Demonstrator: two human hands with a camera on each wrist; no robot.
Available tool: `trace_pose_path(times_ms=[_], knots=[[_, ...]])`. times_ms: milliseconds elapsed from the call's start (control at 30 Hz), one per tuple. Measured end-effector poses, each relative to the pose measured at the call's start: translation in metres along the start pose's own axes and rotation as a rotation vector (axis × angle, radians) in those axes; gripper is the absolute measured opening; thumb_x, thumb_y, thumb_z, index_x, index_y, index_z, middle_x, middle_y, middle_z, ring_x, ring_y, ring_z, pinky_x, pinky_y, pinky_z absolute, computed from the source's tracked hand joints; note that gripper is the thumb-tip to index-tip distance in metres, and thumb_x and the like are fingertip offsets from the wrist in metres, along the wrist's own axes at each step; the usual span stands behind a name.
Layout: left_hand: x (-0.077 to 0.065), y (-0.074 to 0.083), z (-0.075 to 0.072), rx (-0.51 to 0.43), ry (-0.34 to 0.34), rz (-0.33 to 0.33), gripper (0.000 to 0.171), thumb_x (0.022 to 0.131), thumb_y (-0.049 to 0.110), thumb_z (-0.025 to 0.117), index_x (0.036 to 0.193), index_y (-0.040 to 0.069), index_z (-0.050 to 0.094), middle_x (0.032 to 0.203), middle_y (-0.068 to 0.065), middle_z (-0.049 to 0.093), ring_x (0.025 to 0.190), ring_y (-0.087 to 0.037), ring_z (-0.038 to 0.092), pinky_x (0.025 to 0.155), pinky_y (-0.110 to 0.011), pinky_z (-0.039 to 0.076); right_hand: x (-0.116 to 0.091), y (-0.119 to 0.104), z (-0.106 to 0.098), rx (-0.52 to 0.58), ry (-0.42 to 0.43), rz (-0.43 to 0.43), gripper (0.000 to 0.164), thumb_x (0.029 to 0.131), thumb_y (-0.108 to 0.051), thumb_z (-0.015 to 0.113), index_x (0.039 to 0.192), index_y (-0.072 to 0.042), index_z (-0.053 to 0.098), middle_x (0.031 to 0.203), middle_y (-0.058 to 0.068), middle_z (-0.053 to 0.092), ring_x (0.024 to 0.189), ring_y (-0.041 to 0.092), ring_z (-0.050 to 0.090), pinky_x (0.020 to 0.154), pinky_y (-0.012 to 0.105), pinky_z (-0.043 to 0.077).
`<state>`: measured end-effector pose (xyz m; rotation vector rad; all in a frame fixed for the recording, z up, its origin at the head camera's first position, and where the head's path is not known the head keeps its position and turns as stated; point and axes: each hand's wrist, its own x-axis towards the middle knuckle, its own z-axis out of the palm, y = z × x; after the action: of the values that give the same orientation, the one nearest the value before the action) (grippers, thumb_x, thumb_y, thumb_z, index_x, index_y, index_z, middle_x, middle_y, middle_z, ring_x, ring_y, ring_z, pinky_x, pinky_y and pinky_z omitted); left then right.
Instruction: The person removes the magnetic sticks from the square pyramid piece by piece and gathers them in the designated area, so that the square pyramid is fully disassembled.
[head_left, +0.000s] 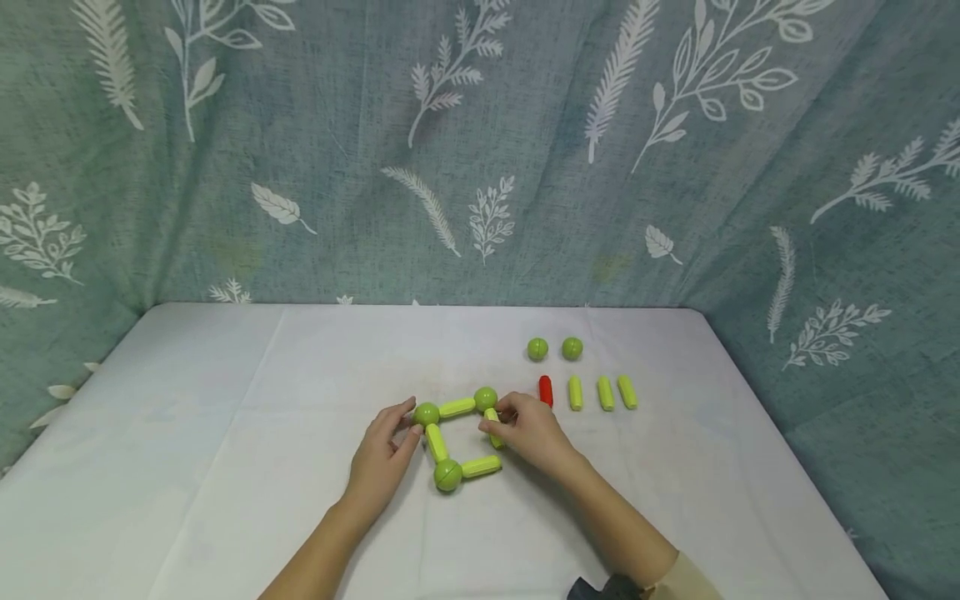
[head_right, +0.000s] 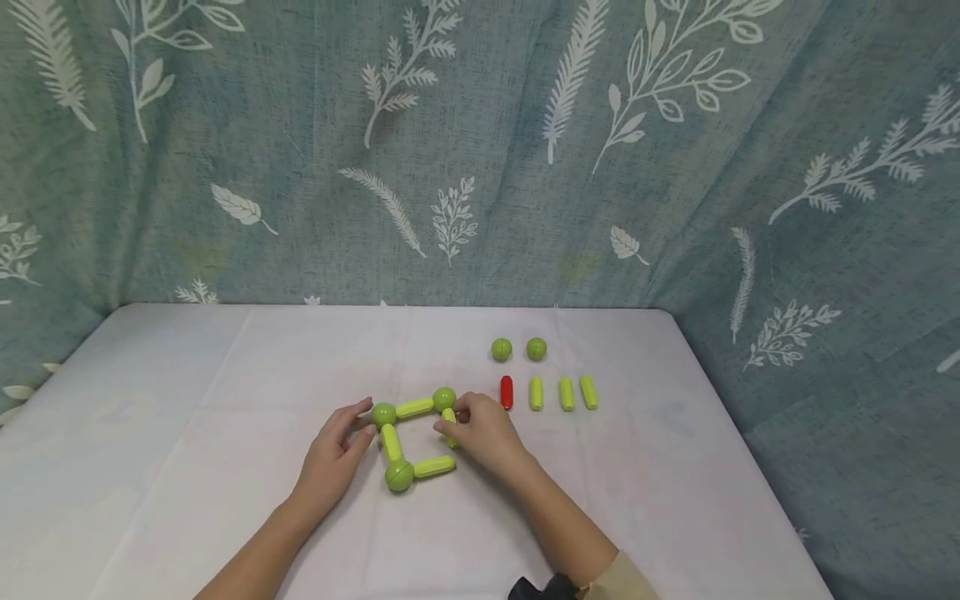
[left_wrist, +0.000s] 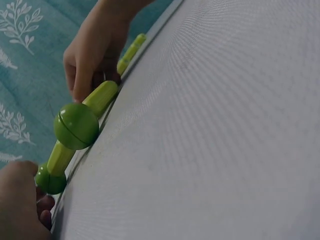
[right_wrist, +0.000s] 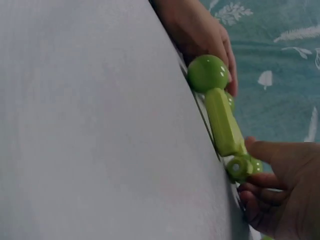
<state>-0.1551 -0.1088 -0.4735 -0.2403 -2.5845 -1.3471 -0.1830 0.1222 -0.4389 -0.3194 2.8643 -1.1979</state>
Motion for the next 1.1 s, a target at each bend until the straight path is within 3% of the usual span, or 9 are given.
trace_pose_path(times_ms=[200,300,467,600,733,967,1100], knots=[[-0.002,0.000,0.002,-0.075,0.037,-0.002,0.020,0.098,0.022,0.053,0.107,0.010,0.066,0.097,0.002,0.062,0.081,-0.009,0.054,0.066,-0.019,0.047,0.003,0.002,0.010,-0.069,0.041,-0.033,0.022,0.081,-0.029,0.075,0.093,-0.012,0.067,0.083,-0.004,0.062,0.076,0.010,0.054,0.067,0.024,0.047],[-0.004,0.001,0.003,-0.068,0.049,-0.001,0.017,0.096,0.021,0.056,0.097,0.010,0.069,0.083,0.004,0.064,0.072,-0.006,0.053,0.063,-0.019,0.048,0.002,0.003,0.012,-0.090,0.005,-0.077,0.019,0.083,-0.030,0.073,0.095,-0.015,0.068,0.088,-0.006,0.064,0.080,0.009,0.055,0.072,0.026,0.048],[-0.005,0.003,0.004,-0.016,0.022,0.018,0.017,0.091,0.023,0.064,0.104,0.013,0.069,0.084,0.007,0.065,0.073,-0.004,0.055,0.065,-0.021,0.047,-0.001,0.001,0.017,-0.081,-0.087,-0.195,0.016,0.086,-0.030,0.069,0.096,-0.017,0.069,0.093,-0.008,0.065,0.082,0.007,0.055,0.075,0.025,0.048],[-0.003,0.002,0.004,0.084,-0.056,0.097,0.032,0.084,0.030,0.072,0.114,0.019,0.067,0.091,0.013,0.061,0.077,-0.004,0.052,0.068,-0.025,0.041,-0.003,-0.003,0.021,-0.062,-0.147,-0.291,0.012,0.085,-0.028,0.069,0.093,-0.019,0.068,0.089,-0.011,0.063,0.077,0.004,0.052,0.070,0.020,0.045],[-0.003,0.002,0.004,0.122,-0.088,0.147,0.034,0.079,0.034,0.075,0.110,0.023,0.068,0.087,0.017,0.056,0.074,-0.004,0.046,0.067,-0.025,0.036,-0.003,-0.005,0.027,-0.056,-0.176,-0.350,0.010,0.082,-0.024,0.070,0.089,-0.018,0.067,0.083,-0.012,0.059,0.072,0.002,0.050,0.066,0.017,0.043],[-0.003,0.003,0.005,0.118,-0.091,0.143,0.029,0.079,0.034,0.076,0.105,0.023,0.068,0.081,0.016,0.052,0.072,-0.004,0.043,0.066,-0.025,0.034,-0.002,-0.006,0.022,0.000,-0.214,-0.343,0.008,0.080,-0.017,0.070,0.085,-0.015,0.064,0.078,-0.010,0.057,0.070,0.003,0.048,0.064,0.018,0.043],[-0.003,0.003,0.006,0.117,-0.087,0.117,0.028,0.079,0.032,0.076,0.104,0.022,0.067,0.082,0.015,0.051,0.072,-0.006,0.043,0.066,-0.025,0.034,-0.002,-0.002,0.013,0.065,-0.194,-0.256,0.011,0.086,-0.019,0.069,0.093,-0.013,0.064,0.079,-0.007,0.058,0.071,0.006,0.049,0.064,0.020,0.045]])
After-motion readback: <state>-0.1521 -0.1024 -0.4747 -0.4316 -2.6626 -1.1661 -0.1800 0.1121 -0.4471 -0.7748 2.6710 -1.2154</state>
